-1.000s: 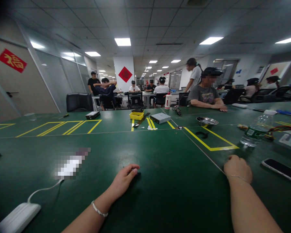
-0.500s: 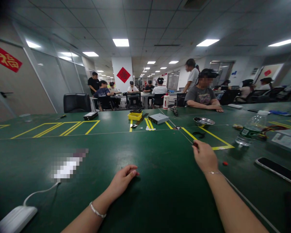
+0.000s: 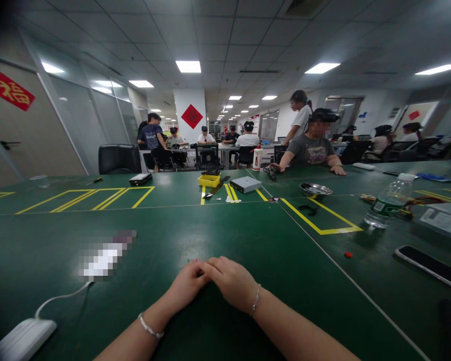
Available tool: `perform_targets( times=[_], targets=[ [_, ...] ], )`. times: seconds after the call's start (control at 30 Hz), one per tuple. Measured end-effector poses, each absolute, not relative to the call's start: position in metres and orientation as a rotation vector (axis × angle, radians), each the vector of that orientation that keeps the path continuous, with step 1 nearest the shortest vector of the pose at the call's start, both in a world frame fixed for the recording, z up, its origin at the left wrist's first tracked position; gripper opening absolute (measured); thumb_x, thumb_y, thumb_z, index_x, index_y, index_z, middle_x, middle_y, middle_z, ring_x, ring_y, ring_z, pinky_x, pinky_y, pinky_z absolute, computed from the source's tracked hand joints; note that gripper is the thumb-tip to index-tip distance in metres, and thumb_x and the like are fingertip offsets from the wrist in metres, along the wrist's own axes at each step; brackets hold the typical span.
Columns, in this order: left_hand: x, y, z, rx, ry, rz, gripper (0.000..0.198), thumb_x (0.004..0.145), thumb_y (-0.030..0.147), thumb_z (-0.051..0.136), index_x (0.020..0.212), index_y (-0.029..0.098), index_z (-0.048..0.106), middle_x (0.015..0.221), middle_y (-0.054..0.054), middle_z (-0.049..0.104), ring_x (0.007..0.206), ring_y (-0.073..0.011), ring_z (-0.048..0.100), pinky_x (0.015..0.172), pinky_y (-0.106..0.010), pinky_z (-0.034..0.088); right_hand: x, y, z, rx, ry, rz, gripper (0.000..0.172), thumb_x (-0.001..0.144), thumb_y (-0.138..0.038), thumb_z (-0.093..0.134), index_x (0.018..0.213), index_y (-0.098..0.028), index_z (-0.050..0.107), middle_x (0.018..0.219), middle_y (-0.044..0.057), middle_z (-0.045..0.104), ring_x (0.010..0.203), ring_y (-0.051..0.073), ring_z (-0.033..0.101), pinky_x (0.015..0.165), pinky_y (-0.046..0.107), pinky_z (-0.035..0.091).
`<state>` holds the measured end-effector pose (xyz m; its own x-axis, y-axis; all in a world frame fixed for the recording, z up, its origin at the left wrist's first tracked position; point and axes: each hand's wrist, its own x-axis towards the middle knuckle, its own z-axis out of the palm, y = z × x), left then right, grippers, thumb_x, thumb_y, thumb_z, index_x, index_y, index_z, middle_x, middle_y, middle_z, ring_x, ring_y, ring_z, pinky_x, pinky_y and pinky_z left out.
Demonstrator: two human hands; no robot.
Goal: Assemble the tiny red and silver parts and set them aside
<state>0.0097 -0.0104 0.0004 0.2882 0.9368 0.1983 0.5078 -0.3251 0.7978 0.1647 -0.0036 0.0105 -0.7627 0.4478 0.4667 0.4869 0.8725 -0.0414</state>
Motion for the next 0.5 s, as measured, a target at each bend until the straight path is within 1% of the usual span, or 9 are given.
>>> perform_targets(
  times=[0.03,0.07,0.13,0.2,0.23,0.3,0.37,0.43,0.5],
  targets=[
    [0.01,-0.01,0.0,1.948,1.294,0.897,0.012,0.068,0.027,0.047,0.068,0.02,0.056,0.064,0.004,0.061,0.063,-0.013,0.054,0.091,-0.035,0.021,0.166,-0.003,0.012,-0.678,-2.577,-0.109,0.04,0.078,-0.016,0.033,0.118,-0.019,0.032,0.099,0.006,0.053,0.083,0.012,0.048,0.073,0.026,0.041],
    [0.009,-0.01,-0.001,1.933,1.299,0.897,0.012,0.068,0.028,0.047,0.068,0.02,0.056,0.063,0.003,0.06,0.062,-0.0128,0.053,0.087,-0.034,0.025,0.168,-0.001,0.014,-0.68,-2.583,-0.111,0.039,0.078,-0.019,0.035,0.117,-0.02,0.033,0.099,0.006,0.052,0.084,0.012,0.048,0.073,0.026,0.041],
    [0.008,-0.01,-0.002,1.86,1.299,0.914,0.015,0.07,0.03,0.045,0.07,0.018,0.054,0.063,0.002,0.06,0.06,-0.0125,0.051,0.074,-0.028,0.035,0.178,0.007,0.022,-0.738,-2.581,-0.142,0.04,0.076,-0.027,0.04,0.115,-0.021,0.036,0.104,0.006,0.05,0.089,0.015,0.047,0.077,0.028,0.04],
    [0.007,-0.01,-0.002,1.759,1.292,0.944,0.019,0.071,0.034,0.041,0.072,0.017,0.052,0.063,0.001,0.059,0.057,-0.0118,0.05,0.06,-0.023,0.036,0.199,0.021,0.03,-0.93,-2.519,-0.223,0.042,0.074,-0.032,0.04,0.115,-0.021,0.037,0.109,0.006,0.047,0.096,0.017,0.043,0.083,0.032,0.036],
    [0.006,-0.01,-0.002,1.717,1.29,0.959,0.021,0.072,0.035,0.04,0.072,0.017,0.051,0.062,0.0,0.059,0.056,-0.0114,0.049,0.056,-0.022,0.035,0.215,0.029,0.032,-1.075,-2.46,-0.278,0.042,0.075,-0.032,0.039,0.115,-0.021,0.037,0.111,0.007,0.046,0.098,0.018,0.042,0.085,0.034,0.033],
    [0.005,-0.009,-0.001,1.663,1.291,0.978,0.023,0.072,0.036,0.039,0.071,0.016,0.05,0.06,0.0,0.059,0.054,-0.0109,0.048,0.053,-0.022,0.034,0.257,0.046,0.032,-1.437,-2.275,-0.405,0.039,0.076,-0.029,0.033,0.114,-0.019,0.039,0.112,0.009,0.045,0.103,0.021,0.038,0.087,0.038,0.029],
    [0.005,-0.009,-0.001,1.643,1.292,0.985,0.023,0.072,0.037,0.038,0.069,0.016,0.049,0.058,0.0,0.058,0.052,-0.0107,0.046,0.052,-0.022,0.033,0.308,0.059,0.024,-1.847,-2.032,-0.503,0.041,0.075,-0.031,0.033,0.112,-0.017,0.042,0.117,0.012,0.039,0.11,0.027,0.029,0.087,0.044,0.025],
    [0.005,-0.009,-0.001,1.64,1.292,0.987,0.024,0.073,0.038,0.038,0.068,0.016,0.049,0.057,0.001,0.058,0.052,-0.0106,0.046,0.051,-0.021,0.032,0.357,0.066,0.011,-2.223,-1.748,-0.47,0.045,0.073,-0.037,0.033,0.115,-0.021,0.04,0.123,0.013,0.032,0.115,0.034,0.017,0.083,0.052,0.021],
    [0.005,-0.009,-0.001,1.645,1.297,0.992,0.025,0.073,0.039,0.037,0.068,0.017,0.049,0.057,0.001,0.058,0.052,-0.0106,0.045,0.052,-0.021,0.032,0.397,0.067,-0.004,-2.468,-1.494,-0.337,0.048,0.073,-0.044,0.028,0.117,-0.026,0.036,0.127,0.013,0.027,0.115,0.038,0.014,0.078,0.055,0.022]
  ],
)
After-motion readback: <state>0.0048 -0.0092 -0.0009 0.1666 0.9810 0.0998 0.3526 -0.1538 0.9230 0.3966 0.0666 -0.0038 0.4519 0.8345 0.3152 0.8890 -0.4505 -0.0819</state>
